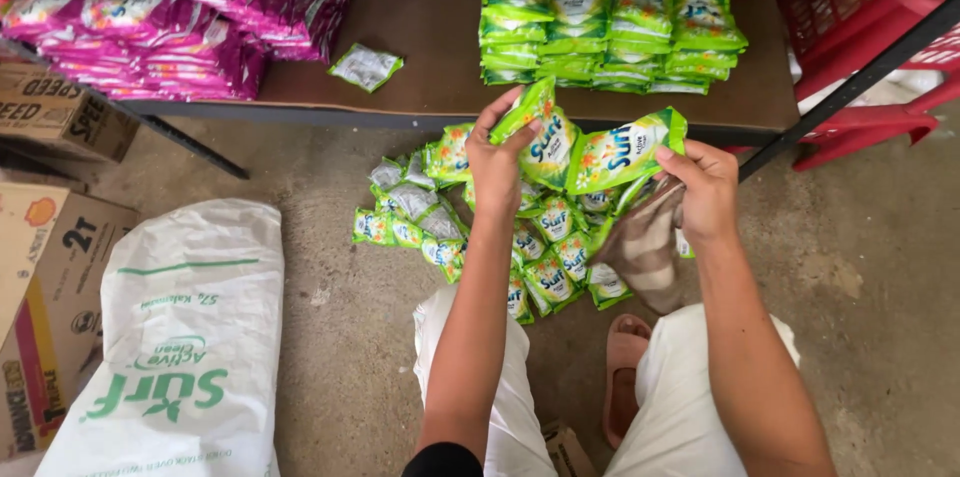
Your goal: The person cleans detergent packets by holding each packet in one hand and wiping it with a cloth in the other, then places the cleaned packets onto a shelf.
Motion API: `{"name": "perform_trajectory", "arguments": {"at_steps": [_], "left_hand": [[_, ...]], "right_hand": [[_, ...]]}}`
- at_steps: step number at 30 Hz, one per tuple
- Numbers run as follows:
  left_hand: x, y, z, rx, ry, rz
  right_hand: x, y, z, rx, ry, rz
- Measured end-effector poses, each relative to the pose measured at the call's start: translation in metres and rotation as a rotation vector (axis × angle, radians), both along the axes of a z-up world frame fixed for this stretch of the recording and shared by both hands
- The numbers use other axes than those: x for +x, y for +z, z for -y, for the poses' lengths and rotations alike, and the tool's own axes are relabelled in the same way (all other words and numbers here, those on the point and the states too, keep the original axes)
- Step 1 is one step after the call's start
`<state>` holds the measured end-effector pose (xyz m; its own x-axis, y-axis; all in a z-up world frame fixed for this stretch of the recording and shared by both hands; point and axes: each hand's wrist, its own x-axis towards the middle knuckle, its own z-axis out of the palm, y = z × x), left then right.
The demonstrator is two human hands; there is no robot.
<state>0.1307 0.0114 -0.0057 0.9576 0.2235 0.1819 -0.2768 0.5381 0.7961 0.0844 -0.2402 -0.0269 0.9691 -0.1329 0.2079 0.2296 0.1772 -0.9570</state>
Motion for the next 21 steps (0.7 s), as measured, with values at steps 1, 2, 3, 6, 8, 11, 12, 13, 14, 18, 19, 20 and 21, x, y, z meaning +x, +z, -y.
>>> {"name": "perform_trajectory", "arguments": {"at_steps": [1,2,3,6,8,11,12,13,14,18,19,20,21], "left_hand": [[0.005,-0.003,-0.001,0.002,-0.009,0.004],[0.006,-0.008,-0.002,0.127,0.053,0.019],[0.008,-0.013,-0.003,0.253,0.115,0.036],[0.016,-0.028,-0.013,0.502,-0.024,-0.213],[0.007,-0.018,-0.004,0.829,-0.089,-0.270],[-0.002,-0.025,0.011,1.192,-0.207,-0.266],[-0.005,-0.032,0.016,1.232,-0.266,-0.212],[-0.005,-0.037,0.021,1.232,-0.266,-0.218],[-0.004,-0.042,0.025,1.220,-0.246,-0.146],[-0.014,-0.015,0.032,1.024,-0.342,-0.109],[-0.012,-0.026,0.031,1.025,-0.342,-0.108],[-0.010,-0.036,0.029,1.063,-0.376,-0.119],[-0.008,-0.046,0.027,1.101,-0.410,-0.131]], "right_hand": [[0.003,0.005,0.001,0.002,-0.009,0.004],[0.001,0.007,0.002,0.079,-0.009,0.029],[0.000,0.010,0.002,0.157,-0.010,0.056],[-0.001,0.020,0.001,0.343,0.057,0.127],[0.003,0.011,0.006,0.413,0.094,0.148],[0.010,0.007,0.005,0.500,0.180,0.181],[0.011,0.006,0.003,0.520,0.222,0.187],[0.012,0.002,0.001,0.523,0.224,0.183],[0.014,-0.003,-0.001,0.509,0.247,0.155],[0.022,-0.043,0.016,0.542,0.261,0.105],[0.020,-0.030,0.016,0.542,0.261,0.106],[0.017,-0.016,0.015,0.617,0.219,0.096],[0.015,-0.003,0.014,0.692,0.177,0.087]]}}
